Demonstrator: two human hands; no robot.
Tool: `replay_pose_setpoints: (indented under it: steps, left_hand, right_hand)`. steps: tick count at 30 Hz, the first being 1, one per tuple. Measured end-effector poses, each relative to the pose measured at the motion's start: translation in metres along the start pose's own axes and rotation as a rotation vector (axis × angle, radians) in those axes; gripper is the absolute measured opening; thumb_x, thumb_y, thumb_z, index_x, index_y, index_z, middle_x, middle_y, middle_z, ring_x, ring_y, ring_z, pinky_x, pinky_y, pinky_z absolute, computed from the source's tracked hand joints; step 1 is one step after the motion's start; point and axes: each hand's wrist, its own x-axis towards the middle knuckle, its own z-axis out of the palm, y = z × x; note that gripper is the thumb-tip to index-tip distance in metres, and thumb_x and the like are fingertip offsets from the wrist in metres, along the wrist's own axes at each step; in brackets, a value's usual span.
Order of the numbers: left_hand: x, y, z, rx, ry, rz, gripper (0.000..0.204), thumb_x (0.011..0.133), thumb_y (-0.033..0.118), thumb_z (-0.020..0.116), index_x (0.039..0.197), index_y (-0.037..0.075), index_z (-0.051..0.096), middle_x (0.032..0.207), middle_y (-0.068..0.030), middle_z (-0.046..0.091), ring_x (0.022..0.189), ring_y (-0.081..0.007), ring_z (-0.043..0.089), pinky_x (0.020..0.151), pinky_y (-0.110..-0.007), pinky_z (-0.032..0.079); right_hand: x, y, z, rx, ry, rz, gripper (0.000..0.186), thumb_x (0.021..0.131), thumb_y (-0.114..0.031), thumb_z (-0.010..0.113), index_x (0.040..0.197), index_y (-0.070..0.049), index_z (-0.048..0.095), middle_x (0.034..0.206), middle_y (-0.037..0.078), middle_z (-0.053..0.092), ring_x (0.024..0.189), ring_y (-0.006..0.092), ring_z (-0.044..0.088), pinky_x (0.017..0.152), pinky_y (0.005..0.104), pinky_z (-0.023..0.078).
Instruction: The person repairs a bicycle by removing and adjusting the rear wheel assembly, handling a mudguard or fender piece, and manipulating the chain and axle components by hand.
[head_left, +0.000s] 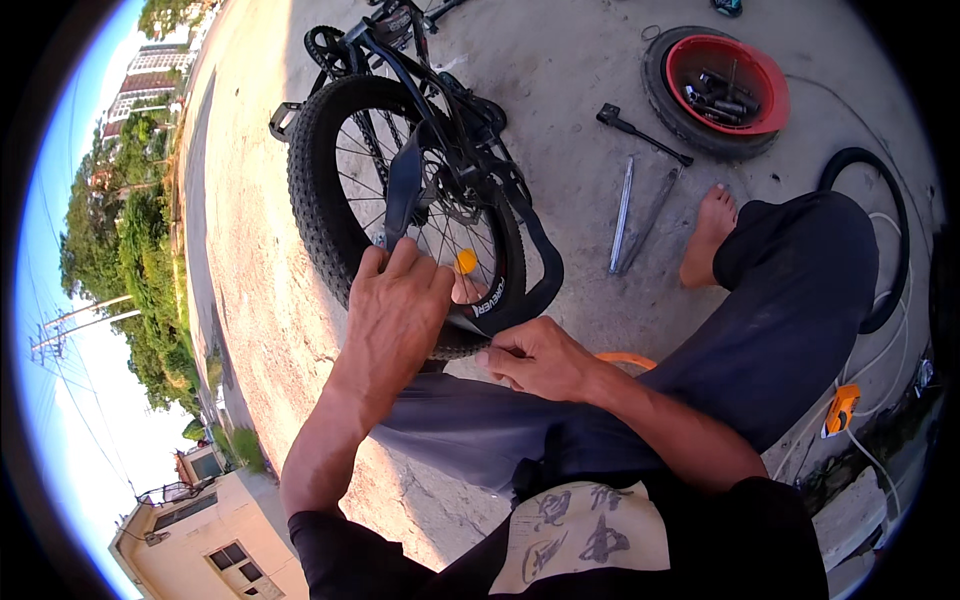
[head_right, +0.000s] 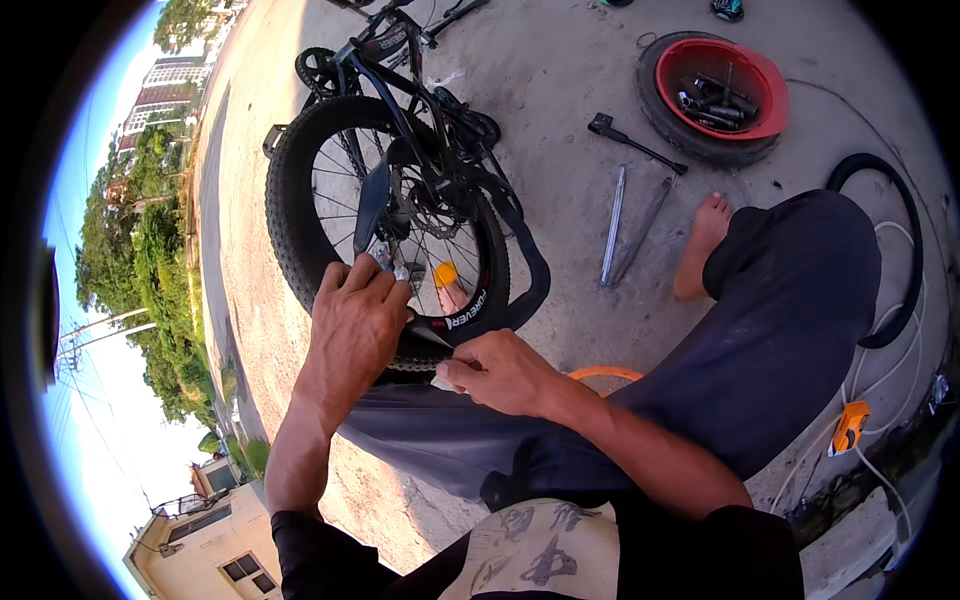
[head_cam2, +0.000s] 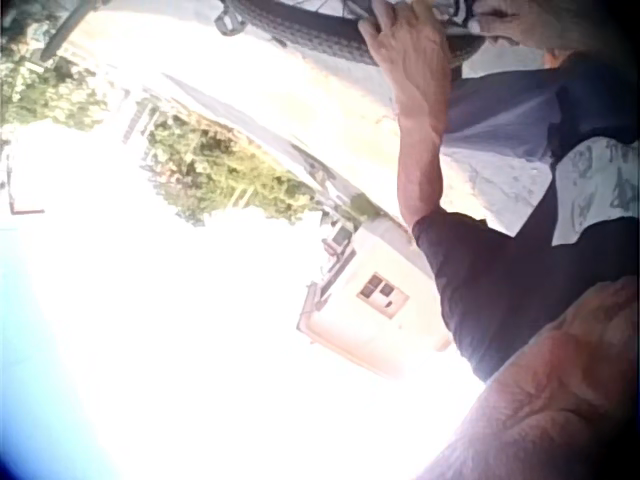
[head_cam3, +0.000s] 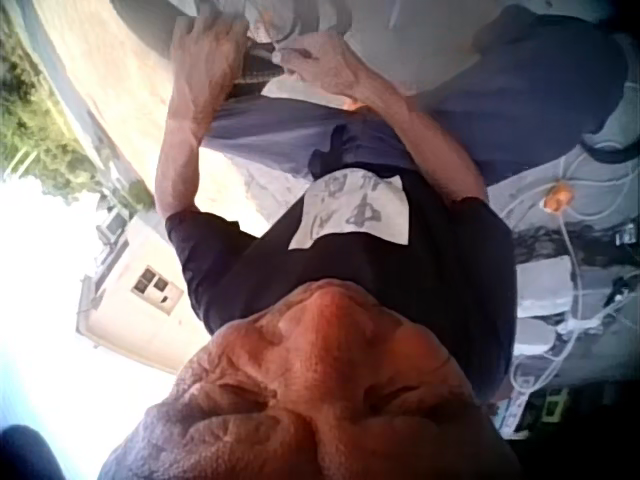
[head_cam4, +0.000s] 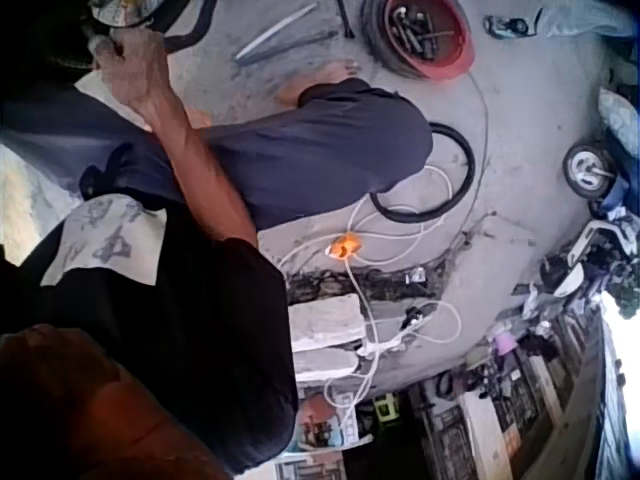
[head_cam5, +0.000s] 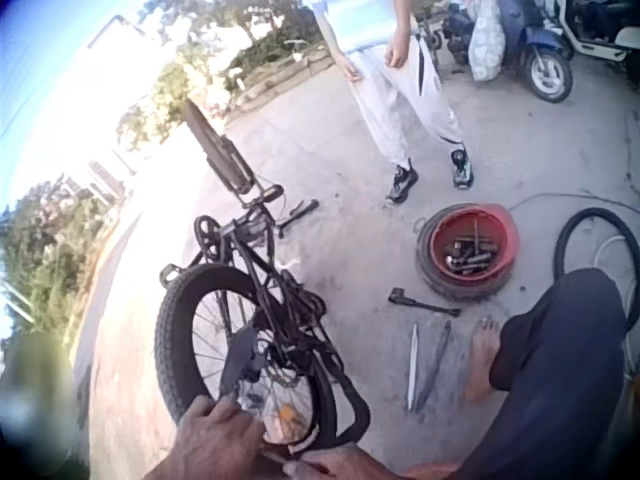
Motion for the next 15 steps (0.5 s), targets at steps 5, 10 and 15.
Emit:
replay_pose_setpoints:
  steps: [5, 10, 15]
  left_hand:
    - [0.005, -0.003, -0.001, -0.07, 0.004, 0.114, 0.019, 0.078, 0.002, 0.063, 0.093, 0.01, 0.07, 0.083, -0.001, 0.064, 0.097, -0.0199, 0.055, 0.083, -0.034, 0.04]
    - [0.006, -0.001, -0.006, -0.031, -0.09, 0.138, 0.015, 0.075, 0.015, 0.074, 0.088, 0.01, 0.07, 0.083, -0.0002, 0.065, 0.097, -0.0195, 0.055, 0.083, -0.035, 0.04]
    - [0.01, -0.003, 0.002, 0.008, -0.101, 0.097, 0.03, 0.068, 0.029, 0.082, 0.083, 0.009, 0.067, 0.082, 0.0005, 0.065, 0.097, -0.0192, 0.056, 0.082, -0.035, 0.04]
  right_hand:
    - [0.006, 0.058, 0.033, -0.345, 0.04, -0.232, 0.021, 0.086, -0.02, 0.073, 0.094, -0.002, 0.066, 0.086, 0.014, 0.061, 0.086, 0.0321, 0.06, 0.076, 0.0409, 0.049]
    - [0.001, 0.069, 0.035, -0.433, 0.22, -0.393, 0.027, 0.081, -0.017, 0.077, 0.097, -0.002, 0.062, 0.103, 0.015, 0.055, 0.101, 0.0321, 0.055, 0.081, 0.0414, 0.048]
    - [0.018, 0.057, 0.027, -0.45, 0.469, -0.445, 0.055, 0.071, -0.014, 0.082, 0.114, 0.003, 0.052, 0.112, 0.019, 0.048, 0.101, 0.0362, 0.053, 0.086, 0.0427, 0.047]
